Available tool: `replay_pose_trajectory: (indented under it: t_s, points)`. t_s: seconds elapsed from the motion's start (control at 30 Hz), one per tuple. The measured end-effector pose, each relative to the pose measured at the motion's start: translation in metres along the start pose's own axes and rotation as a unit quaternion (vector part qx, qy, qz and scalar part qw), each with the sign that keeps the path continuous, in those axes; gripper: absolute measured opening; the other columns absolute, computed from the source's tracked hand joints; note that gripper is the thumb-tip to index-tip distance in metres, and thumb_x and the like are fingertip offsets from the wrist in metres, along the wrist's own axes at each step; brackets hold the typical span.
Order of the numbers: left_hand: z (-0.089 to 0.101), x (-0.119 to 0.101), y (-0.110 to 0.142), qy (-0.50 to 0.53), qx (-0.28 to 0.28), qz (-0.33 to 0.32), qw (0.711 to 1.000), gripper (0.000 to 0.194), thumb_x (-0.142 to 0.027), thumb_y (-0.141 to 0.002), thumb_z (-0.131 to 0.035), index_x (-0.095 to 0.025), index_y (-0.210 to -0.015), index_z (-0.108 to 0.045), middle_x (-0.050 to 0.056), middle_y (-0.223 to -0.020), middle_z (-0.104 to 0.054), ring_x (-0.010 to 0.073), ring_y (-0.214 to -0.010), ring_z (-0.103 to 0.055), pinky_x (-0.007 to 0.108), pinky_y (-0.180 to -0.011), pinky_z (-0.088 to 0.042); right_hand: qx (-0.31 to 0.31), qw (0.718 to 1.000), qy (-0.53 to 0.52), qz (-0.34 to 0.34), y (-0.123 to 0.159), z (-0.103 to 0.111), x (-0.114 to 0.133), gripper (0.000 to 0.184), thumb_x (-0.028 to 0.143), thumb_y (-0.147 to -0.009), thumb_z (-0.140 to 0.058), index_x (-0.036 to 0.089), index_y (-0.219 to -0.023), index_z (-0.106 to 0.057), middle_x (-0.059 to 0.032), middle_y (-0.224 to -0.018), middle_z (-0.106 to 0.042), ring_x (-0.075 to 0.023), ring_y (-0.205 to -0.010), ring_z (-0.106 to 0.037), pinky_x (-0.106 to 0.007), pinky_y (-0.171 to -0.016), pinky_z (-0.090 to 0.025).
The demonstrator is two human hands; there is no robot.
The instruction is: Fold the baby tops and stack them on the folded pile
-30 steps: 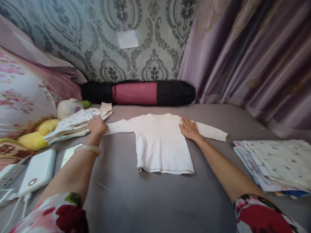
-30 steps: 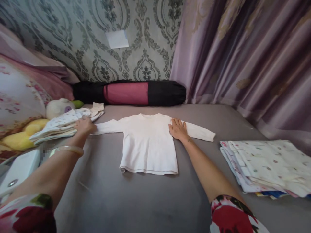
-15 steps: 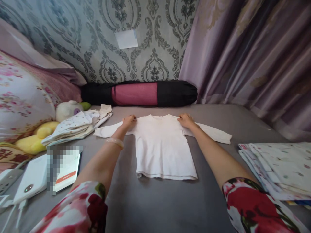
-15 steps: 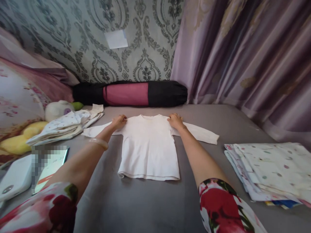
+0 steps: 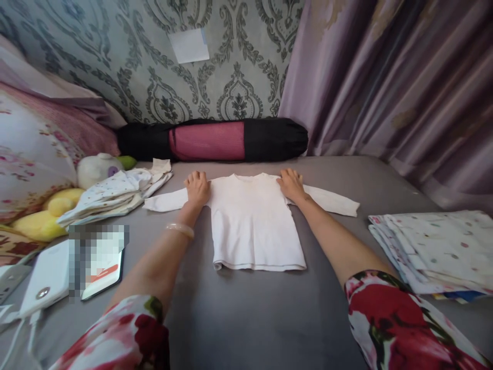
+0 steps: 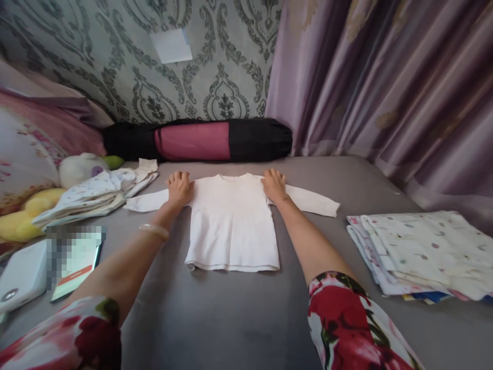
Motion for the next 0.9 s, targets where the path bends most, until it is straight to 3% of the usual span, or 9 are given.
replay_pose_trajectory:
  t_s: [0.13, 0.2, 0.3, 0.43, 0.57, 0.67, 0.77, 0.9]
  points:
    - [0.022, 0.014, 0.028, 0.051, 0.023, 0.055, 0.997, 0.028, -0.029, -0.089, -0.046, -0.015, -0.109, -0.057, 0.018, -0.114, -0.06, 0.0343, -0.11, -0.051, 0.047, -0.09, -0.037, -0.078, 0.994, -0.067, 0.019, 0.029, 0.025, -0.001, 0.03, 0.022, -0.092, -0.041, 0.015, -0.117, -0.057, -0.0162, -0.117, -0.061, -0.0305, -0.108, -0.051, -0.044, -0.093, -0.037]
    - [0.032, 0.022, 0.048, 0.097, 0.058, 0.064, 0.992, 0.022, -0.028, -0.088, -0.046, -0.018, -0.102, -0.059, 0.013, -0.104, -0.065, 0.029, -0.103, -0.055, 0.043, -0.088, -0.039, -0.076, 0.988, -0.128, 0.034, 0.05, 0.034, -0.003, 0.023, 0.022, -0.09, -0.044, 0.017, -0.104, -0.061, -0.0131, -0.103, -0.066, -0.0261, -0.095, -0.058, -0.037, -0.084, -0.042]
    - [0.047, 0.028, 0.081, 0.184, 0.137, 0.045, 0.972, 0.016, -0.028, -0.083, -0.048, -0.018, -0.088, -0.06, 0.007, -0.087, -0.067, 0.0221, -0.085, -0.059, 0.035, -0.08, -0.044, -0.017, 0.98, -0.197, 0.037, 0.086, 0.042, -0.008, 0.012, 0.024, -0.086, -0.05, 0.021, -0.088, -0.061, -0.0053, -0.084, -0.068, -0.0194, -0.076, -0.06, -0.03, -0.073, -0.045]
    - [0.066, 0.023, 0.129, 0.291, 0.234, -0.008, 0.928, 0.017, -0.031, -0.078, -0.048, -0.018, -0.082, -0.059, 0.002, -0.073, -0.064, 0.018, -0.072, -0.058, 0.03, -0.071, -0.046, 0.063, 0.967, -0.246, -0.003, 0.135, 0.048, -0.012, 0.01, 0.028, -0.084, -0.053, 0.021, -0.081, -0.06, -0.002, -0.076, -0.067, -0.0166, -0.068, -0.061, -0.027, -0.067, -0.046]
    - [0.081, 0.01, 0.172, 0.348, 0.302, -0.056, 0.886, 0.027, -0.026, -0.071, -0.052, -0.018, -0.095, -0.059, 0.002, -0.086, -0.065, 0.0176, -0.08, -0.059, 0.031, -0.075, -0.048, 0.138, 0.952, -0.272, -0.02, 0.179, 0.056, -0.009, 0.017, 0.033, -0.086, -0.052, 0.019, -0.091, -0.06, -0.0041, -0.084, -0.068, -0.0151, -0.065, -0.06, -0.028, -0.064, -0.048]
    - [0.087, 0.002, 0.194, 0.339, 0.301, -0.067, 0.889, 0.04, -0.03, -0.069, -0.059, -0.019, -0.107, -0.056, 0.005, -0.102, -0.062, 0.0205, -0.093, -0.058, 0.034, -0.082, -0.049, 0.156, 0.948, -0.276, 0.034, 0.207, 0.065, -0.003, 0.037, 0.037, -0.083, -0.058, 0.019, -0.115, -0.056, -0.0083, -0.105, -0.065, -0.0157, -0.074, -0.062, -0.03, -0.07, -0.05]
    - [0.087, -0.009, 0.207, 0.301, 0.27, -0.075, 0.911, 0.052, -0.042, -0.07, -0.066, -0.019, -0.115, -0.052, 0.009, -0.111, -0.058, 0.0246, -0.102, -0.055, 0.039, -0.088, -0.048, 0.155, 0.948, -0.253, 0.111, 0.229, 0.068, 0.003, 0.062, 0.035, -0.079, -0.063, 0.019, -0.135, -0.044, -0.0129, -0.127, -0.053, -0.02, -0.094, -0.061, -0.033, -0.084, -0.051]
    - [0.081, -0.025, 0.216, 0.213, 0.184, -0.077, 0.957, 0.05, -0.047, -0.077, -0.063, -0.017, -0.114, -0.05, 0.012, -0.108, -0.057, 0.0282, -0.105, -0.053, 0.044, -0.093, -0.044, 0.092, 0.965, -0.202, 0.14, 0.244, 0.062, 0.012, 0.068, 0.029, -0.077, -0.061, 0.017, -0.14, -0.038, -0.0153, -0.133, -0.045, -0.0274, -0.116, -0.053, -0.042, -0.101, -0.043]
Point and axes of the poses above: each hand's wrist, its own y-axis away from the middle knuckle, its own z-axis out of the back of the hand, x = y × z, the point moved 3 cm from there along -y, towards the middle knuckle
